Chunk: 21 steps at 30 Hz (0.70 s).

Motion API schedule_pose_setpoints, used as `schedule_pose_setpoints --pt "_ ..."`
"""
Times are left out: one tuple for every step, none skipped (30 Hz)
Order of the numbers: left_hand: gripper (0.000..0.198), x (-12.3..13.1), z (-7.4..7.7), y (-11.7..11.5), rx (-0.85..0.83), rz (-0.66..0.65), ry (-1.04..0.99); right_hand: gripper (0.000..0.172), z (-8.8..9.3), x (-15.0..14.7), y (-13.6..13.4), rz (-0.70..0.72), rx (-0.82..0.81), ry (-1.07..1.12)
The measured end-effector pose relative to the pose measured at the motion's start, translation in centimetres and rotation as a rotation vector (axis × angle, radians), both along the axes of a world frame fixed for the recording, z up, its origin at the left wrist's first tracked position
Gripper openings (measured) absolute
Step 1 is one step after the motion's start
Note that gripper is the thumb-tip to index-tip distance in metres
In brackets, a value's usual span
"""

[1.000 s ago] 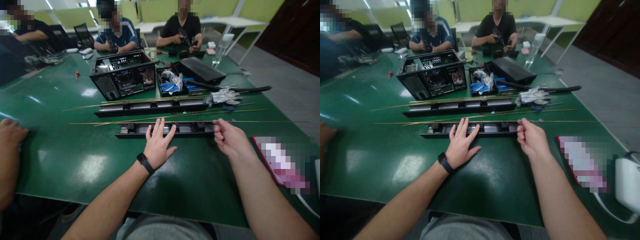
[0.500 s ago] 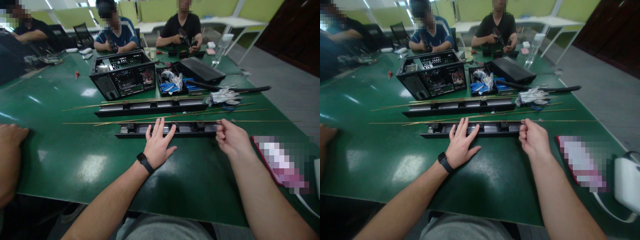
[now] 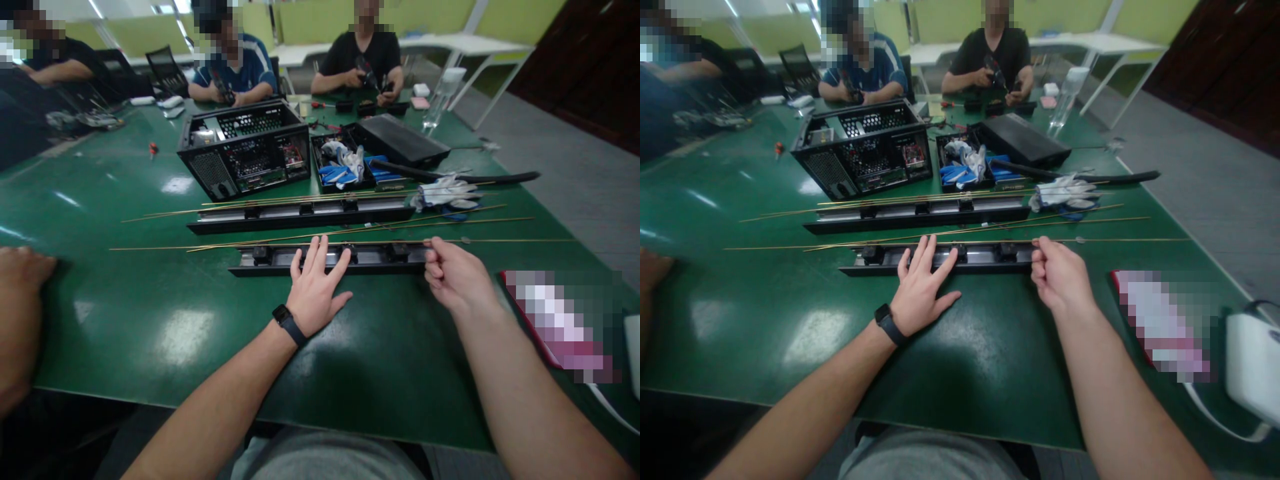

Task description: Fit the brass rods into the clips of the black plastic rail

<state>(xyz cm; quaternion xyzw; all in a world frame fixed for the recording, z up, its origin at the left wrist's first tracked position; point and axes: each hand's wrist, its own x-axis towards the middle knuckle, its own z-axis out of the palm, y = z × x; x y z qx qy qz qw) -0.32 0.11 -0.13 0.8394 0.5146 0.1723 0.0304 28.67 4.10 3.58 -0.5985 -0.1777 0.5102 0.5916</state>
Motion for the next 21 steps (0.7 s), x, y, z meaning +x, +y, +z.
schedule_pose_setpoints --pt "0.094 0.0 0.0 0.0 -0.003 0.000 0.003 0.023 0.2 -0.3 -0.1 0.023 -0.005 0.005" --pt "0.093 0.0 0.1 0.0 -0.006 0.000 0.006 0.024 0.4 -0.5 -0.2 0.042 -0.012 0.010" --pt "0.093 0.0 0.1 0.0 -0.008 0.000 0.008 0.025 0.6 -0.8 -0.2 0.048 -0.018 0.012" --pt "0.093 0.0 0.1 0.0 -0.009 0.001 0.009 0.026 0.7 -0.9 -0.2 0.039 -0.023 0.013" --pt "0.093 0.0 0.1 0.0 -0.009 0.001 0.008 0.028 0.9 -1.0 -0.2 0.017 -0.025 0.014" --pt "0.094 0.0 0.1 0.0 -0.008 0.001 0.006 0.029 0.9 -1.0 -0.2 -0.010 -0.026 0.015" --pt "0.094 0.0 0.1 0.0 -0.006 0.001 0.003 0.030 1.0 -0.9 -0.1 -0.037 -0.024 0.015" --pt "0.094 0.0 0.1 0.0 -0.003 0.000 0.001 0.030 0.9 -0.8 -0.1 -0.054 -0.021 0.015" --pt "0.094 0.0 0.0 0.0 0.000 -0.001 -0.002 0.029 0.8 -0.7 -0.1 -0.057 -0.016 0.012" --pt "0.094 0.0 0.0 0.0 0.002 -0.002 -0.003 0.027 0.6 -0.6 -0.1 -0.043 -0.009 0.008" --pt "0.093 0.0 0.0 0.0 0.004 -0.003 -0.003 0.025 0.4 -0.5 -0.1 -0.016 -0.003 0.005" --pt "0.093 0.0 -0.1 0.0 0.005 -0.003 -0.001 0.023 0.2 -0.5 -0.1 0.018 0.002 0.003" --pt "0.093 -0.1 -0.1 0.0 0.007 -0.004 0.001 0.021 0.0 -0.4 -0.1 0.050 0.005 0.004" --pt "0.093 -0.1 -0.1 0.0 0.008 -0.004 0.002 0.022 -0.2 -0.2 -0.1 0.070 0.006 0.005" --pt "0.093 -0.1 -0.1 0.0 0.011 -0.003 0.003 0.022 -0.3 -0.1 0.0 0.073 0.007 0.006" --pt "0.094 -0.1 -0.2 0.0 0.013 -0.003 0.003 0.024 -0.4 0.1 0.0 0.063 0.007 0.006" --pt "0.094 -0.1 -0.2 0.0 0.015 -0.002 0.002 0.024 -0.4 0.3 0.1 0.042 0.008 0.005" --pt "0.094 -0.1 -0.2 0.0 0.015 -0.002 0.002 0.024 -0.4 0.4 0.1 0.019 0.008 0.003" --pt "0.094 -0.1 -0.2 0.0 0.014 -0.002 0.002 0.024 -0.4 0.4 0.1 -0.001 0.007 0.001" --pt "0.094 -0.1 -0.2 0.0 0.012 -0.002 0.003 0.023 -0.2 0.4 0.1 -0.013 0.005 0.000" --pt "0.094 -0.1 -0.2 0.0 0.010 -0.001 0.005 0.022 -0.1 0.2 0.0 -0.014 0.003 0.000"
